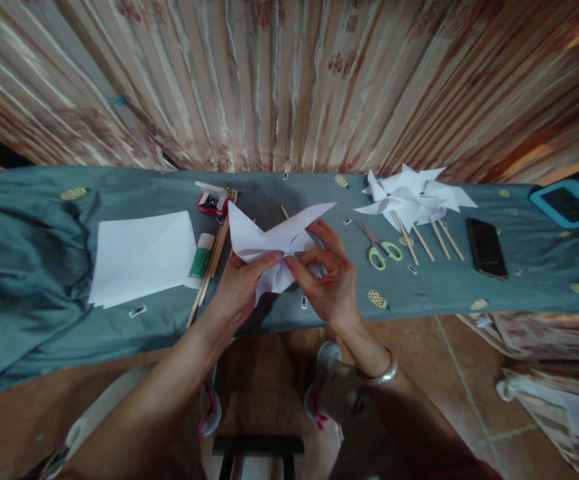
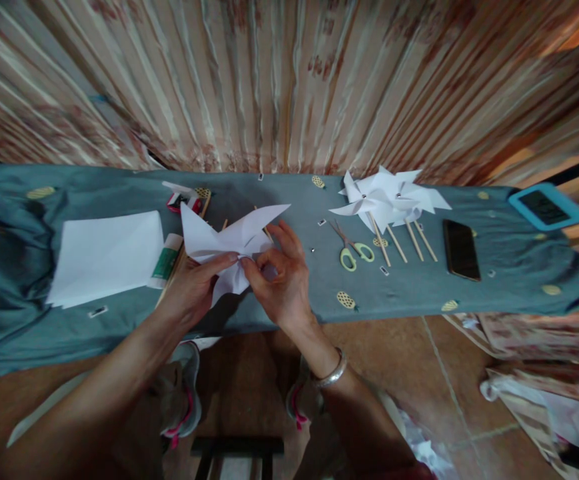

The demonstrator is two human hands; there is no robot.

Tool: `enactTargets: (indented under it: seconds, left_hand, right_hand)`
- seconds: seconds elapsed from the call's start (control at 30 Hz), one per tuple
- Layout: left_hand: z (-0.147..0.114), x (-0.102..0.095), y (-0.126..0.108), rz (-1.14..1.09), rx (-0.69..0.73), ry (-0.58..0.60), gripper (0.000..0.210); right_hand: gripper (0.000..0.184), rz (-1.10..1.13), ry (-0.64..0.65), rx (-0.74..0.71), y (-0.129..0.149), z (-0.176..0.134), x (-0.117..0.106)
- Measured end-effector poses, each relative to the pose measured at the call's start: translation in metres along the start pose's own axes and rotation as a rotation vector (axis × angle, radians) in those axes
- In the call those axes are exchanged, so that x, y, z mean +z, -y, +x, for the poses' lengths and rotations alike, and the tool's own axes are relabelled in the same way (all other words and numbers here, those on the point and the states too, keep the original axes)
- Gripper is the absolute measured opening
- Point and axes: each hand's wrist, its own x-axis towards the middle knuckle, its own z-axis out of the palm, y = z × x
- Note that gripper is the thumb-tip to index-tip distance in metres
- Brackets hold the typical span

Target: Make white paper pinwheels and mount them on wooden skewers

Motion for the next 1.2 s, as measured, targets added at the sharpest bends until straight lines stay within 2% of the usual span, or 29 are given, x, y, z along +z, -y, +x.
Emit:
enactTargets:
  seconds: [0.37, 1.2]
  left_hand:
    - [-0.0002, 0.0013, 0.0012, -0.004, 0.032, 0.003, 0.03]
    - [0.0004, -0.0003, 0.0018, -0.035, -0.016, -0.007, 0.034]
  right_hand:
    - [0.024, 0.018, -0.012, 0.002, -0.003, -0.0001, 0.0016]
    - [0.021, 0.097, -0.026, 0.04, 0.0012, -0.0022, 0.0035]
